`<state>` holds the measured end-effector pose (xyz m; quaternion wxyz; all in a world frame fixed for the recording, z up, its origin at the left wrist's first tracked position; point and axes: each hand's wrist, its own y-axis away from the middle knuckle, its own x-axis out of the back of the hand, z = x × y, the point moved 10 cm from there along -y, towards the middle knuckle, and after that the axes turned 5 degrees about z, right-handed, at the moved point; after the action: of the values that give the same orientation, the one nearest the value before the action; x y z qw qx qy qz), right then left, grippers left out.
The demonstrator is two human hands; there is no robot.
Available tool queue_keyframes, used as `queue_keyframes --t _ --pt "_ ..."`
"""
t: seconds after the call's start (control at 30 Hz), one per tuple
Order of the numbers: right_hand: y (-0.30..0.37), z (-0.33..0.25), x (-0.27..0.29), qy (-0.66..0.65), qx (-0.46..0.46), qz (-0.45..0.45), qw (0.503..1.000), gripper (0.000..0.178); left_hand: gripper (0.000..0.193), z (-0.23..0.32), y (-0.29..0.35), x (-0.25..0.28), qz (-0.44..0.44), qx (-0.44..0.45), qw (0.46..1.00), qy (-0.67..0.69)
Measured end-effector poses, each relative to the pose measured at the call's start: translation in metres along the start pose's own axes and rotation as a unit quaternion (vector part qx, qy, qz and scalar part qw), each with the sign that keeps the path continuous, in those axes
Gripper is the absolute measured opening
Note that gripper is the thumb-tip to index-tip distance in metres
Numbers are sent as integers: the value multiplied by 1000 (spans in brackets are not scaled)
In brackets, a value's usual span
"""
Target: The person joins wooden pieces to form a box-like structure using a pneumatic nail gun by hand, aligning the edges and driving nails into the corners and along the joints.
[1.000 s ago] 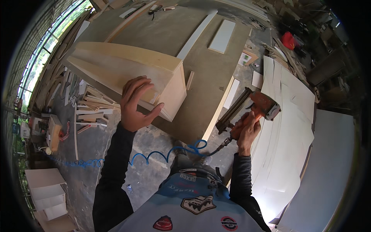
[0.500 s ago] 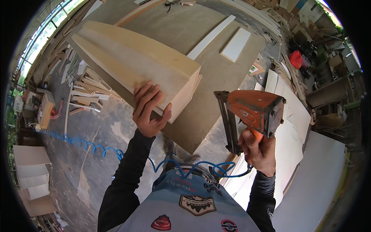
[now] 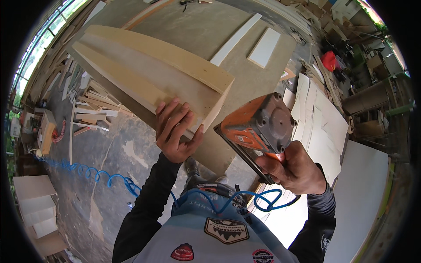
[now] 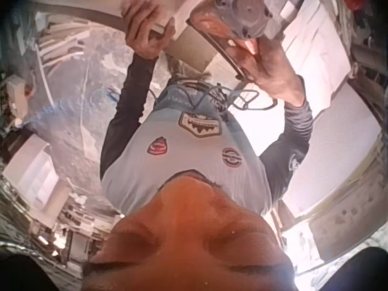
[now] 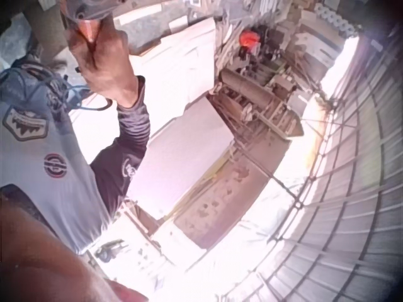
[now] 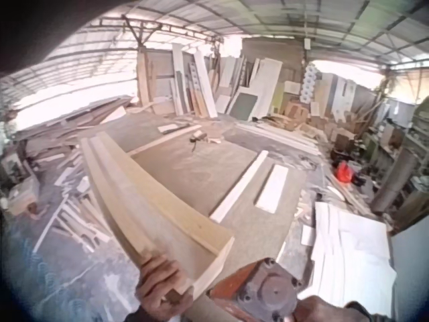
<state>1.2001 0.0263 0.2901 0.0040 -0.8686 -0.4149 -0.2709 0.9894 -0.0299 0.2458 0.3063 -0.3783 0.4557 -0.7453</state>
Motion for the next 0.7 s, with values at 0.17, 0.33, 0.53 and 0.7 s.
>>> queue_keyframes --t 0.17,0.33,0.53,0.7 --pt "-15 -14 0 4 -26 -12 1000 44 34 0 0 1 -2 6 1000 12" --pt "-26 -25 4 1 -11 -5 1000 44 35 -1 2 1 -3 15 1000 18" --pt "-29 -32 0 35 -42 -23 998 46 35 -2 5 0 2 20 999 33" --pt "-35 -40 -3 22 -35 -35 999 48 35 -4 6 2 4 21 999 29"
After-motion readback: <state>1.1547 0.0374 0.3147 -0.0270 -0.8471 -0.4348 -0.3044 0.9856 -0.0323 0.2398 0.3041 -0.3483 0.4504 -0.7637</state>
